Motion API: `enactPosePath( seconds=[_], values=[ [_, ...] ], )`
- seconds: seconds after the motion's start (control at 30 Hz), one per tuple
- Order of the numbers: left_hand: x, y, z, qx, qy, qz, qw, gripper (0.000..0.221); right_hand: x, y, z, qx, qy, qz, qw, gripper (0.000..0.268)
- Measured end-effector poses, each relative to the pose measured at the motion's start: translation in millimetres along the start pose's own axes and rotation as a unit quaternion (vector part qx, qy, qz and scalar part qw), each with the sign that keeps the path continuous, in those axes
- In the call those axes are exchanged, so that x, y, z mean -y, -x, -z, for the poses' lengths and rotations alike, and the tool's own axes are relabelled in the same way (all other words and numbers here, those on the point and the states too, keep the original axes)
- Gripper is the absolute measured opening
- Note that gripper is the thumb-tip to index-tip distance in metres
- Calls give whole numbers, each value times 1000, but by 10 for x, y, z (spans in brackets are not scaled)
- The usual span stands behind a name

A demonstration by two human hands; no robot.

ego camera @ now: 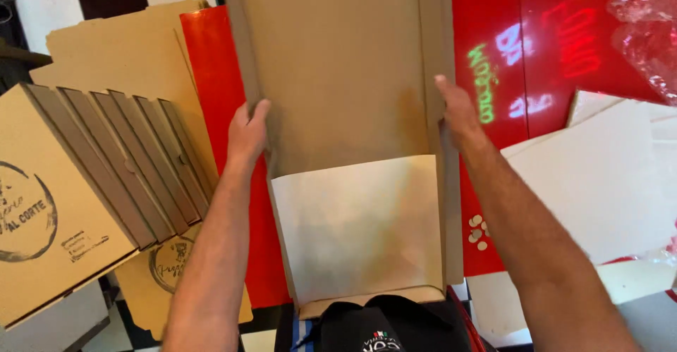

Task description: The person repeatedly assembles flat cardboard pizza boxes by folding the sides and tabs into shape. They place a white paper liner inside each box, close the lid, and stack the finished boxes on the left side of the red counter.

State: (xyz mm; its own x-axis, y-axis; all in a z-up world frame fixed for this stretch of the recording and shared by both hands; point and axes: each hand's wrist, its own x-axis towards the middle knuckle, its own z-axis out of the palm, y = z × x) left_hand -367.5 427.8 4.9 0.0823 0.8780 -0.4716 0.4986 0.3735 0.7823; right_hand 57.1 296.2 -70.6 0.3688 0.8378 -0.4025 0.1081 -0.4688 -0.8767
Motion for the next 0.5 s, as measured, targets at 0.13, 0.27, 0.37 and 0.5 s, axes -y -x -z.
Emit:
enactPosePath(
  seconds=[0.13,0.27,0.37,0.5],
  values=[
    [520,398,41,38,301,167,938,55,217,707,-125,40,-378,-122,917,56],
    [618,820,-102,51,424,85,900,50,-138,1034,-140,23,-352,-185,917,24],
    [603,972,-109,69,403,-1,913,66,-48,1163,-253,104,-340,-125,927,29],
    [730,1087,-48,94,343,-26,934,61,354,1386,-343,72,-338,-79,935,41]
  ],
)
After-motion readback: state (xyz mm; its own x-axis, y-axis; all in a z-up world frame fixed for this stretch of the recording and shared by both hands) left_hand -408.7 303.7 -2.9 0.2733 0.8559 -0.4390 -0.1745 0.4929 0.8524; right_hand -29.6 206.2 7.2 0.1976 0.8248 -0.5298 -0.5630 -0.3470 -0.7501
